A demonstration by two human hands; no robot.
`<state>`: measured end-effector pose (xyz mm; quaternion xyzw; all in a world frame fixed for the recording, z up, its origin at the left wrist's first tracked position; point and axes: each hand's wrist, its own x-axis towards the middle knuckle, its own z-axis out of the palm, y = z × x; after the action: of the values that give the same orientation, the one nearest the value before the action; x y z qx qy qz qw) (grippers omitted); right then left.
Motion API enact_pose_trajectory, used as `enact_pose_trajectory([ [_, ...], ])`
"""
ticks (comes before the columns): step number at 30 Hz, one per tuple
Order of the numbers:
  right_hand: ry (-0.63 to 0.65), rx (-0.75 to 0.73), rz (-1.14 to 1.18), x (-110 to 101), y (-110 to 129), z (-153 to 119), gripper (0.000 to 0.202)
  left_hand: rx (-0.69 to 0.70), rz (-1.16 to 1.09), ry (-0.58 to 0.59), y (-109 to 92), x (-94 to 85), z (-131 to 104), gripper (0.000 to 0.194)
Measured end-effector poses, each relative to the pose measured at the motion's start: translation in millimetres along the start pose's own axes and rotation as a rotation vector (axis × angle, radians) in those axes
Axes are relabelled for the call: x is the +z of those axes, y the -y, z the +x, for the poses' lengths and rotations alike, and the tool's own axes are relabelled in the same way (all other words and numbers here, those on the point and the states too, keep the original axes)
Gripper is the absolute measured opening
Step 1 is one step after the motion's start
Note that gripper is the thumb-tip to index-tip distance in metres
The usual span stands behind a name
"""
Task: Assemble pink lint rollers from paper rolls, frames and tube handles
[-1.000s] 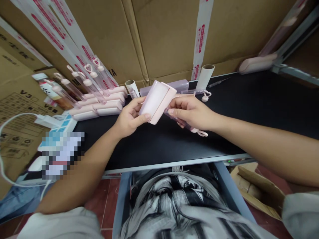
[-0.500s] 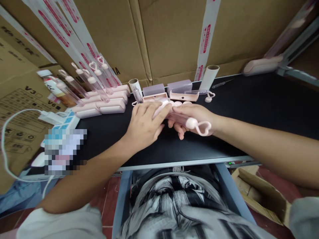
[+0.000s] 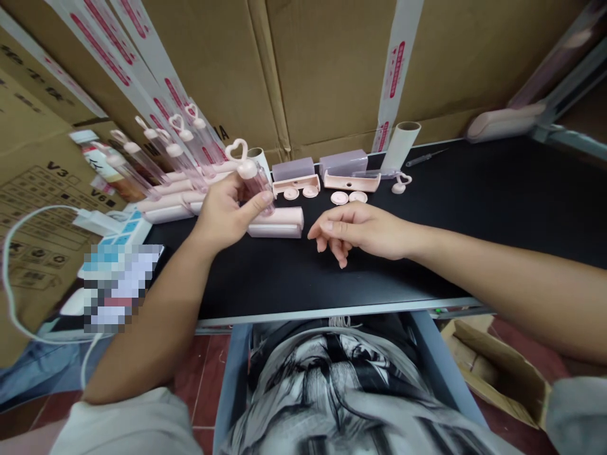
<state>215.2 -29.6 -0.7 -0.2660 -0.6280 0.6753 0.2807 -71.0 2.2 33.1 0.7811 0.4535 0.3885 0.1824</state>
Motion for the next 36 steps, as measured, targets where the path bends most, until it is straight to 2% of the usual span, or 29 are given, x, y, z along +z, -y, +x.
enact_pose_trajectory([
  [3, -0.008, -0.015, -0.086, 0, -3, 1, 0.050, -0.020, -0.013, -0.118, -3, 5.0, 1, 0.040],
  [6, -0.018, -0.016, -0.162, 0, -4, 2, 0.047, -0.044, 0.010, -0.185, 0, -1.6, 4, 0.038],
  [9, -0.021, -0.006, -0.201, 0, -5, 3, 0.042, -0.114, 0.017, -0.244, 7, -22.4, 8, 0.043],
  [11, -0.015, -0.003, -0.223, -1, -6, 3, 0.039, -0.174, 0.076, -0.272, 11, -41.6, 8, 0.062],
  [14, 0.001, -0.008, -0.244, -1, -7, 3, 0.035, -0.250, 0.286, -0.390, 16, -72.1, 5, 0.087],
  [16, 0.012, -0.015, -0.248, 0, -7, 3, 0.033, -0.325, 0.393, -0.371, 17, -88.9, -1, 0.093],
  [19, 0.021, -0.019, -0.256, 1, -6, 2, 0.031, -0.379, 0.519, -0.342, 16, -104.3, -11, 0.096],
  [24, 0.019, -0.015, -0.263, 1, -5, 2, 0.030, -0.434, 0.840, -0.451, 20, -120.1, -22, 0.090],
  [28, 0.025, -0.011, -0.261, 1, -7, 2, 0.031, -0.553, 0.896, -0.497, 37, -139.9, -19, 0.092],
  [33, 0.027, -0.003, -0.272, -1, -10, 2, 0.032, -0.610, 0.908, -0.470, 57, -159.5, -14, 0.092],
  [36, 0.031, -0.001, -0.274, -1, -11, 2, 0.032, -0.654, 0.904, -0.461, 68, -168.4, -16, 0.102],
])
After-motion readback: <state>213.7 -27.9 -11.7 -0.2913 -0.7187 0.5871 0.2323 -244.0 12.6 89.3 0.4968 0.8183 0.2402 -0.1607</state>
